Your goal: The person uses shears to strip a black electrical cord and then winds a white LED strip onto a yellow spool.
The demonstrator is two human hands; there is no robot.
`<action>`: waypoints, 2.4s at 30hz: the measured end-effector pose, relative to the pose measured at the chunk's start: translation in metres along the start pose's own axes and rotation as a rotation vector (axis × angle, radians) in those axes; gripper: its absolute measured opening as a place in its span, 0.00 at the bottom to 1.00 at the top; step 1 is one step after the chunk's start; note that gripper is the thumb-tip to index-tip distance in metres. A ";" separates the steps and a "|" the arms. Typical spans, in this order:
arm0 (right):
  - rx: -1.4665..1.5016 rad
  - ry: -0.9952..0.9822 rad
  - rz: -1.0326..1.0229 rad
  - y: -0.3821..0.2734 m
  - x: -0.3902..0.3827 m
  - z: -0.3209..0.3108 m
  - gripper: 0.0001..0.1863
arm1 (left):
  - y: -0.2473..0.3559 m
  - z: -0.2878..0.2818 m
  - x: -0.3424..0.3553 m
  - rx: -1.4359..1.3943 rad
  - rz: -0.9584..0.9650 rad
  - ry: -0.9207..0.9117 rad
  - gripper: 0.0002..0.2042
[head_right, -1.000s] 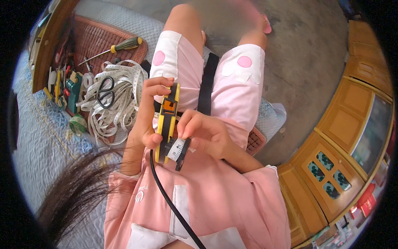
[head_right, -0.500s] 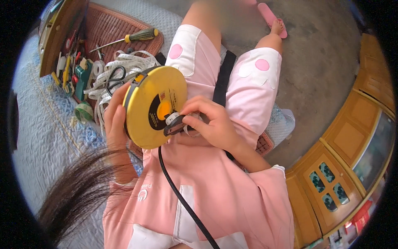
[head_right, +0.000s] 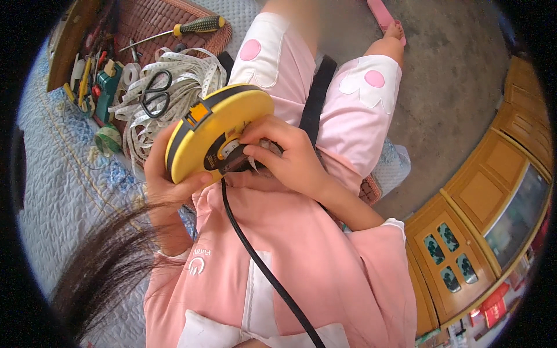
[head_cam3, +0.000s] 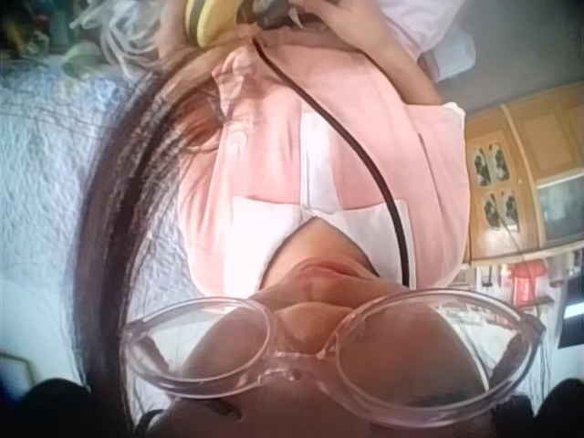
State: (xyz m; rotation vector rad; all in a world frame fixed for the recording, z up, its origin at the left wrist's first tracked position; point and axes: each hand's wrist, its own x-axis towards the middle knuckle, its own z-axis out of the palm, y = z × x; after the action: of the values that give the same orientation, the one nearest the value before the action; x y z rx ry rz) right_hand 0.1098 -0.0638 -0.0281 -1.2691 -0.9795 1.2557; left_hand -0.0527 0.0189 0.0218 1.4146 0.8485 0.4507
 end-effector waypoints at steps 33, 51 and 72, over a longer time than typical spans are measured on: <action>-0.609 -0.254 -0.420 -0.018 0.038 0.002 0.06 | -0.005 0.012 0.000 0.482 0.039 0.431 0.35; -0.606 -0.056 -0.411 -0.006 0.023 0.005 0.08 | -0.012 0.016 0.001 0.545 0.183 0.450 0.35; -0.406 0.127 -0.080 0.000 0.004 0.035 0.08 | -0.018 0.003 -0.025 0.192 -0.068 0.459 0.35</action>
State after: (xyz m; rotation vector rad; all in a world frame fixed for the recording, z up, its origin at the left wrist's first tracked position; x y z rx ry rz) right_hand 0.0761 -0.0553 -0.0247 -1.5818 -1.2192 0.9287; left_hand -0.0697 -0.0041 0.0103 1.4747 1.3352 0.6706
